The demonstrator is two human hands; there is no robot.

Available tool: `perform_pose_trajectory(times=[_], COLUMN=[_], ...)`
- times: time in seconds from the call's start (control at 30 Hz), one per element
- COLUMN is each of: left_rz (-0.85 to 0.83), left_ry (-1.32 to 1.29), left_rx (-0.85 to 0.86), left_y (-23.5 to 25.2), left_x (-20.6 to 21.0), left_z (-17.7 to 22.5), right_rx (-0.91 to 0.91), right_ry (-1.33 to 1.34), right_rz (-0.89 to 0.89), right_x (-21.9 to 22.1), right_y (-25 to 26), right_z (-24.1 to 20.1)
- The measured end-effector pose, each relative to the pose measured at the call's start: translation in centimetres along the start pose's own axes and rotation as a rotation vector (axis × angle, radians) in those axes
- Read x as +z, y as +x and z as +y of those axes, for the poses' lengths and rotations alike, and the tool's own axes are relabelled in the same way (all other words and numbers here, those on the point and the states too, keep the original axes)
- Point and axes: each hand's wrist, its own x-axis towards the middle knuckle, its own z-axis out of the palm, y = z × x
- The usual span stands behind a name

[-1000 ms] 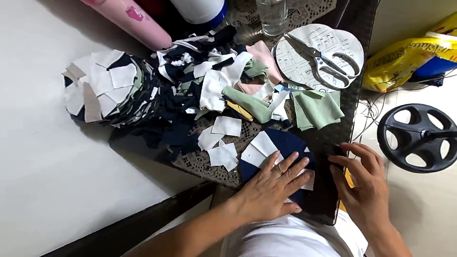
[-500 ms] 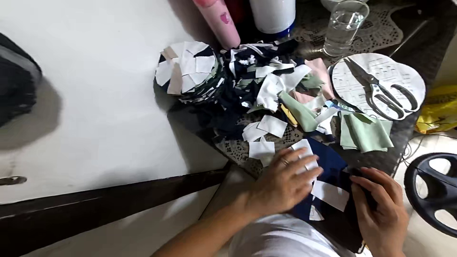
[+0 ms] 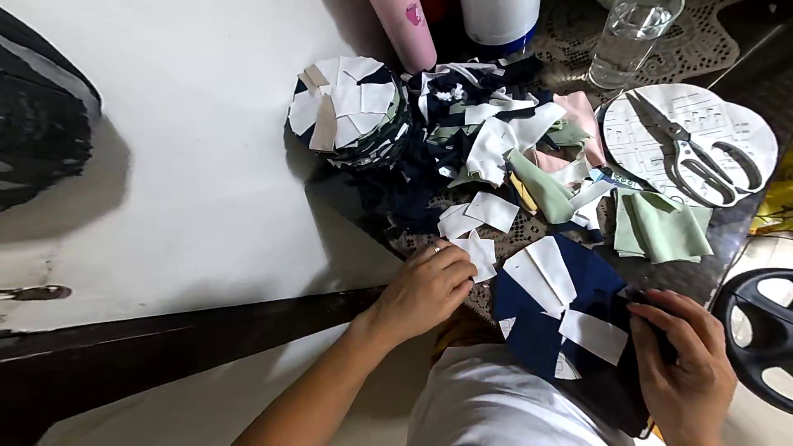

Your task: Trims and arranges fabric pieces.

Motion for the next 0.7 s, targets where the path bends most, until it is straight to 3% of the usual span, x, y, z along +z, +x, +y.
perform_pose_trajectory(times=[0.37, 0.7], left_rz=[0.032, -0.009], left_ry=[0.091, -0.627], left_rx=[-0.008, -0.616], left_y=[0.7, 2.5], left_x=[1.5, -0.8], left_z=[1.1, 0.0], right_rx=[-0.041, -0.196], right_ry=[-0.006, 0.019], right_rz=[-0.030, -0.252], right_x=[0.2, 6.7], right_y=[1.1, 5.3], right_z=[-1.3, -8.5])
